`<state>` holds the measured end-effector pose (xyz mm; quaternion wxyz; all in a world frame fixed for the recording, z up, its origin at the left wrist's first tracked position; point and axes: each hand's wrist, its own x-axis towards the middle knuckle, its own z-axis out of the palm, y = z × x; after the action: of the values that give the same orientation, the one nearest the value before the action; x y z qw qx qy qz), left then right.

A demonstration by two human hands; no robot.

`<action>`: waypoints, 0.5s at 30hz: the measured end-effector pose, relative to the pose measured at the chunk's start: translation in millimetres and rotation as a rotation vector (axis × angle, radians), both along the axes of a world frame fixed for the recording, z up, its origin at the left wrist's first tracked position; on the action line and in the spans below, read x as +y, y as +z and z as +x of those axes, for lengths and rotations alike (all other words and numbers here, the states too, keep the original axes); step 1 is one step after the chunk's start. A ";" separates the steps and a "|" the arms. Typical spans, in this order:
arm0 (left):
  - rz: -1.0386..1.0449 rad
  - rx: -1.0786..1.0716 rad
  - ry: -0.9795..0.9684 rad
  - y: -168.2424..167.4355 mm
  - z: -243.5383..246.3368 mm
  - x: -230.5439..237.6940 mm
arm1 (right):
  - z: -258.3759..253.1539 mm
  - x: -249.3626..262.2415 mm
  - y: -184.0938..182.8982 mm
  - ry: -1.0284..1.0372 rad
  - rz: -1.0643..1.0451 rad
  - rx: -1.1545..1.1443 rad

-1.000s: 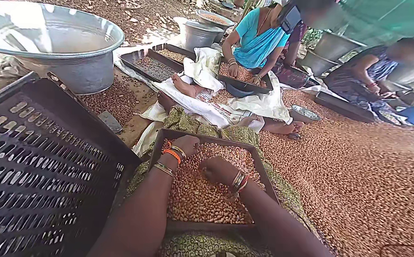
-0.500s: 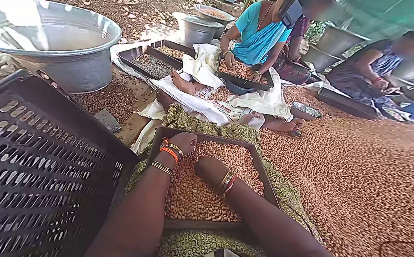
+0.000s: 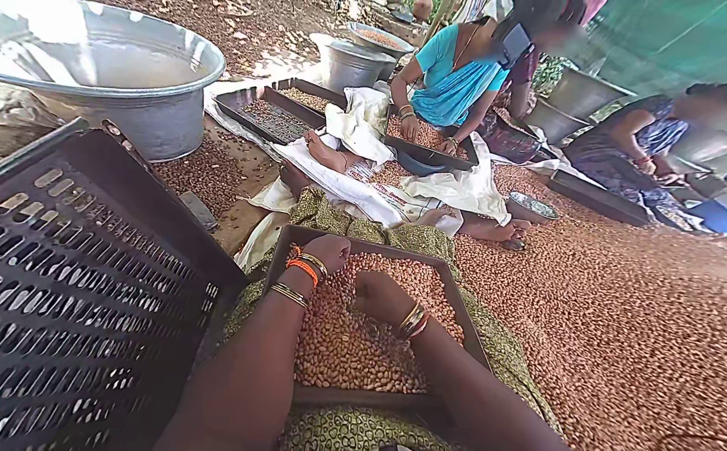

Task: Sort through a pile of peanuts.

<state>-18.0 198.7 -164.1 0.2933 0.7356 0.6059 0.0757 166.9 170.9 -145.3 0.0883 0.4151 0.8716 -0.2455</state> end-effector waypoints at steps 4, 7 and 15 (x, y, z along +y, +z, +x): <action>-0.011 0.016 -0.018 0.0 1.3 2.4 | 12.4 21.5 30.3 0.350 -0.052 -0.269; -0.035 0.047 -0.035 -0.1 0.9 2.1 | 10.2 29.6 46.6 0.382 -0.009 -0.108; -0.113 0.143 -0.070 0.0 -14.7 3.5 | -5.1 34.2 12.6 0.083 0.218 0.472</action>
<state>-32.7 202.2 -164.0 0.2928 0.7421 0.6026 -0.0216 161.8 205.1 -132.7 -0.1528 0.3174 0.9056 -0.2362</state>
